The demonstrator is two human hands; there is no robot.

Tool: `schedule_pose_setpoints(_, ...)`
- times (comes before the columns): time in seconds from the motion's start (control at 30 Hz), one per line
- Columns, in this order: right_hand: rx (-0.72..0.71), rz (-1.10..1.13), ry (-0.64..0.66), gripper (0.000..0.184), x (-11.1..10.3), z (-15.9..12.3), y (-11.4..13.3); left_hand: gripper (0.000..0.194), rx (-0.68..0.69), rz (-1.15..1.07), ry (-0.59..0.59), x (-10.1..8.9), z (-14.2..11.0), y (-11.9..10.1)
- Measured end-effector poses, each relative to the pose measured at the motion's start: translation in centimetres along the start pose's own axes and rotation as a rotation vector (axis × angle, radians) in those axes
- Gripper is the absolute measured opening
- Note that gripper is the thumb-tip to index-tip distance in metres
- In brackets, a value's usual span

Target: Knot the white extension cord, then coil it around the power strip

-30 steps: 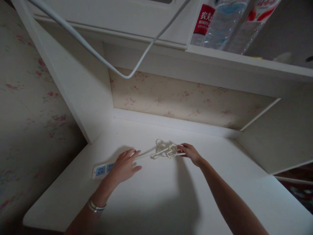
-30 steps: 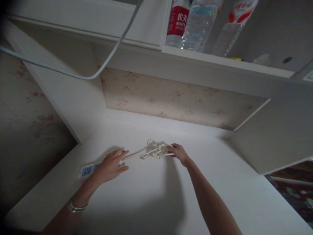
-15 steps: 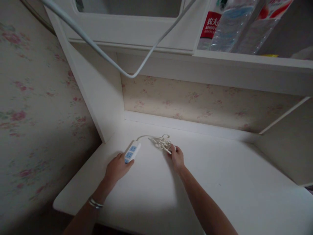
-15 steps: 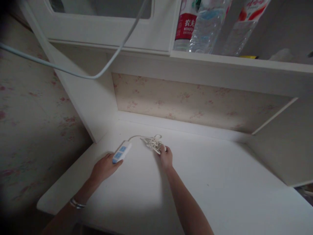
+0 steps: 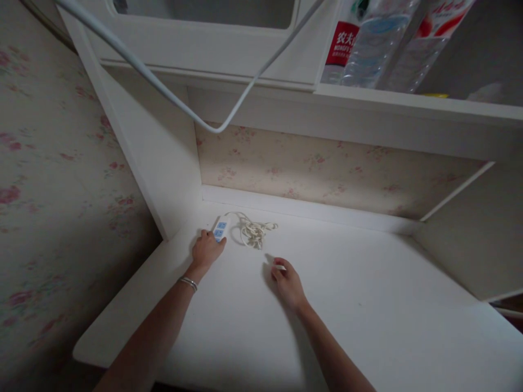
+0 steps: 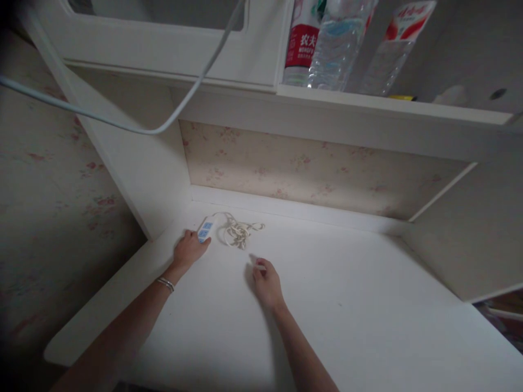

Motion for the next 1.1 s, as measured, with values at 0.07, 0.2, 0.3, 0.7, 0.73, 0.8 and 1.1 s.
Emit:
schedule_pose_setpoints(0.07,-0.021,-0.044,0.035,0.033,0.2,-1.9,-0.3,0.058,-0.018,0.014,-0.009,0.1,0.7,-0.1)
schedule_pose_setpoints(0.2,-0.068,-0.096,0.037,0.038,0.3,-4.3,-0.2,0.060,-0.030,0.030,-0.035,-0.3,1.1,-0.2)
schedule_pose_setpoints(0.3,-0.017,-0.040,0.029,0.043,0.1,-4.8,-0.1,0.058,-0.009,0.013,-0.082,-1.1,0.2,0.1)
schedule_pose_setpoints(0.7,-0.022,-0.191,0.035,0.047,0.7,-4.0,1.5,0.037,0.230,-0.907,0.312,-0.5,-10.4,-7.0)
schedule_pose_setpoints(0.73,-0.020,-0.195,0.033,0.046,0.7,-3.8,1.6,0.037,0.242,-0.992,0.385,-0.1,-11.1,-8.3)
schedule_pose_setpoints(0.8,-0.027,-0.206,0.021,0.044,0.6,-3.4,1.7,0.035,0.261,-1.126,0.505,0.5,-12.1,-10.5)
schedule_pose_setpoints(1.1,-0.077,-0.229,0.025,0.042,0.4,-3.4,1.2,0.035,0.155,-1.230,0.638,1.5,-12.7,-10.9)
Point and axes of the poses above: each hand's wrist, its own z-axis towards the middle knuckle, its own x-axis out of the palm, y = z × x, the point moved 3 cm from there along z, towards the middle knuckle
